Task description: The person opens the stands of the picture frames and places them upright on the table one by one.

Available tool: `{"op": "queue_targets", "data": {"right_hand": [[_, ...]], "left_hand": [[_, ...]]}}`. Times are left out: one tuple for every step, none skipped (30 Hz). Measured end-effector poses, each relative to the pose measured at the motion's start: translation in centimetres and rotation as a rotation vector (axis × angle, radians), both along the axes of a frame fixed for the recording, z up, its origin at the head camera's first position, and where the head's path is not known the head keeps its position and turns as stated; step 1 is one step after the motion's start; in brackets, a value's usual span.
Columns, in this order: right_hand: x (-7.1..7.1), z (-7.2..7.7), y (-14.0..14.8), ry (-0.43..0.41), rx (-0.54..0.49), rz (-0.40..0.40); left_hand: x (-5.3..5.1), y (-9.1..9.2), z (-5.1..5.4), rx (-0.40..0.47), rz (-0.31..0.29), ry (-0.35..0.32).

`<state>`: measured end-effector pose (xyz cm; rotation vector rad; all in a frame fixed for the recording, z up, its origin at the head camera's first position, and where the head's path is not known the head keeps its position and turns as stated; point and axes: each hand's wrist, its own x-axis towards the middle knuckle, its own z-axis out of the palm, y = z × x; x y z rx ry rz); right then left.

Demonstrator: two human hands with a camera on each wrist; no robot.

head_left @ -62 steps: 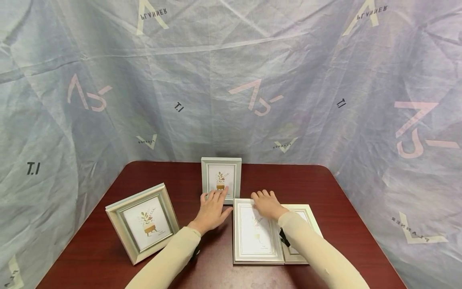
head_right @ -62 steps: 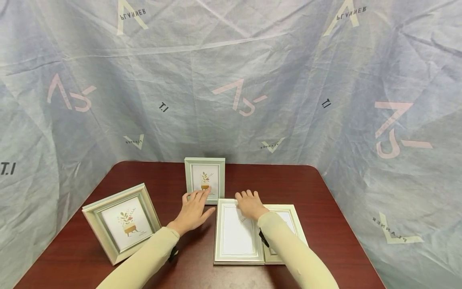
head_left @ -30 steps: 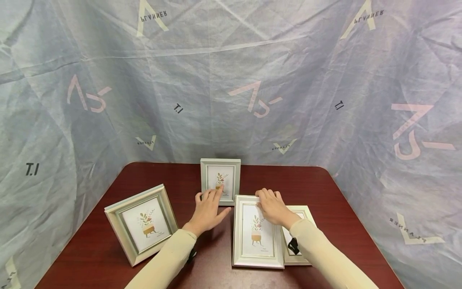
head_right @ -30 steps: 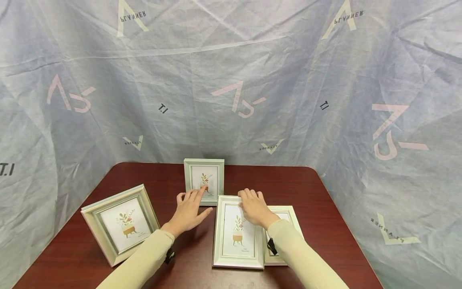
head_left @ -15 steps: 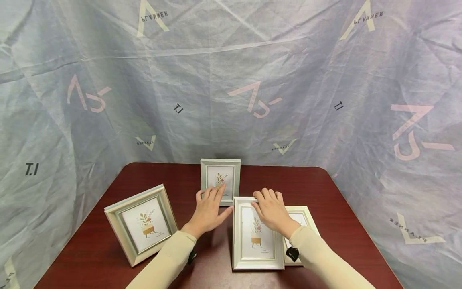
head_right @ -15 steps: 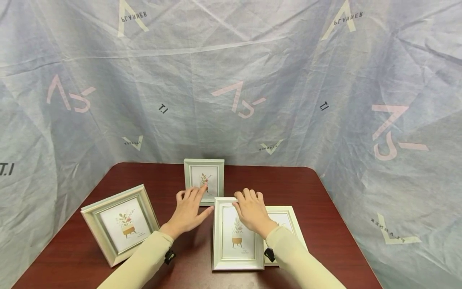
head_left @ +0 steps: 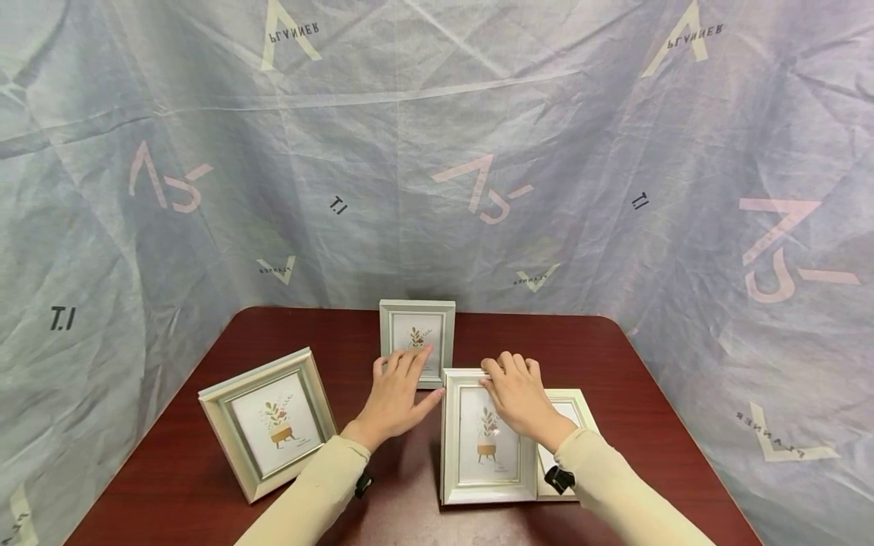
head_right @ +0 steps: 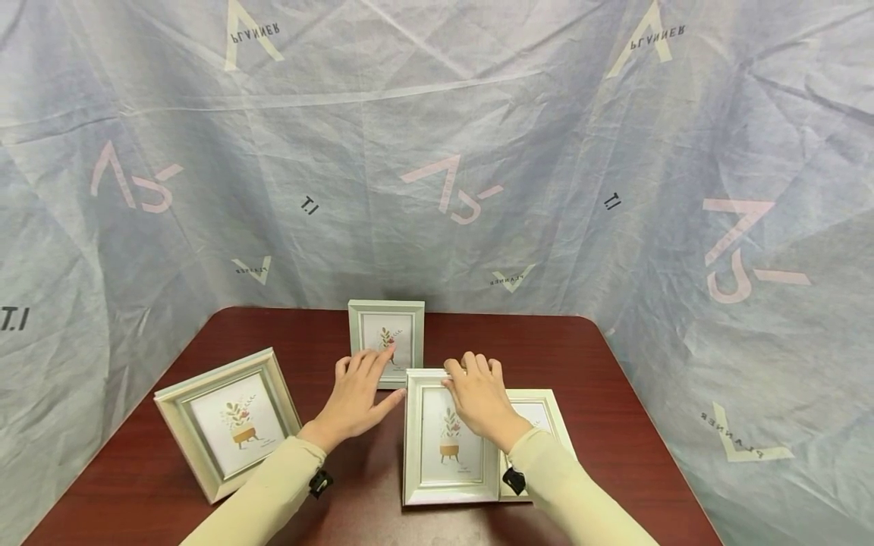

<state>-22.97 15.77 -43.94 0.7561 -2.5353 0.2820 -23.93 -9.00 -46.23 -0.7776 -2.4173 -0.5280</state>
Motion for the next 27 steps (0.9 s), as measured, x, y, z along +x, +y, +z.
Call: {"op": "queue_targets", "data": {"right_hand": [[0.0,0.1,0.1,0.008,-0.001,0.017],[0.0,0.3,0.2,0.014,-0.004,0.038],[-0.1,0.4,0.2,0.021,-0.005,0.059],[-0.1,0.5,0.3,0.025,-0.01,0.084],[-0.2,0.7,0.4,0.029,-0.014,0.108],[-0.2,0.8,0.4,0.033,-0.014,0.129],[-0.3,1.0,0.5,0.037,-0.015,0.151],[-0.4,1.2,0.6,0.04,-0.017,0.171],[-0.4,1.4,0.6,0.045,-0.015,0.188],[-0.4,1.6,0.7,0.049,-0.012,0.205],[-0.4,1.9,0.8,0.052,-0.009,0.224],[-0.5,2.2,0.9,0.061,-0.005,0.244],[-0.6,2.4,1.0,0.07,-0.001,0.265],[-0.7,2.6,1.1,0.078,0.002,0.288],[-0.9,2.8,1.3,0.09,0.008,0.309],[-1.1,3.0,1.5,0.098,0.011,0.336],[-1.2,3.3,1.6,0.106,0.015,0.363],[-1.4,3.4,1.8,0.114,0.02,0.387],[-1.5,3.6,1.9,0.118,0.027,0.409],[-1.5,3.8,2.0,0.117,0.032,0.432],[-1.6,4.0,2.1,0.117,0.039,0.451],[-1.6,4.3,2.2,0.113,0.043,0.471],[-1.6,4.5,2.3,0.114,0.052,0.485],[-1.6,4.7,2.4,0.114,0.057,0.499],[-1.7,4.9,2.5,0.113,0.061,0.513],[-1.7,5.1,2.5,0.111,0.066,0.526],[-1.7,5.3,2.6,0.113,0.073,0.535]], "left_hand": [[0.0,0.0,0.1,0.003,-0.006,0.007],[0.0,0.0,0.3,0.006,-0.013,0.015],[0.1,0.0,0.4,0.009,-0.021,0.024],[0.1,-0.1,0.5,0.01,-0.028,0.03],[0.1,-0.1,0.7,0.01,-0.034,0.036],[0.1,-0.1,0.8,0.012,-0.042,0.04],[0.2,-0.1,1.0,0.014,-0.048,0.045],[0.2,-0.1,1.3,0.017,-0.056,0.049],[0.3,-0.1,1.5,0.019,-0.063,0.051],[0.4,-0.2,1.8,0.022,-0.067,0.056],[0.5,-0.2,2.0,0.025,-0.072,0.063],[0.6,-0.3,2.3,0.027,-0.076,0.069],[0.6,-0.4,2.5,0.03,-0.077,0.076],[0.6,-0.5,2.7,0.033,-0.079,0.085],[0.6,-0.6,2.9,0.036,-0.078,0.092],[0.6,-0.7,3.0,0.039,-0.075,0.102],[0.6,-0.7,3.2,0.041,-0.073,0.107],[0.6,-0.8,3.2,0.043,-0.071,0.109],[0.6,-0.9,3.3,0.046,-0.068,0.112],[0.6,-0.9,3.3,0.047,-0.068,0.113],[0.6,-1.0,3.3,0.047,-0.065,0.11],[0.6,-1.0,3.3,0.048,-0.064,0.109],[0.6,-1.1,3.2,0.046,-0.063,0.11],[0.6,-1.1,3.1,0.046,-0.062,0.108],[0.6,-1.1,3.1,0.045,-0.061,0.108],[0.7,-1.1,3.0,0.045,-0.06,0.106],[0.7,-1.1,3.0,0.045,-0.059,0.104]]}}
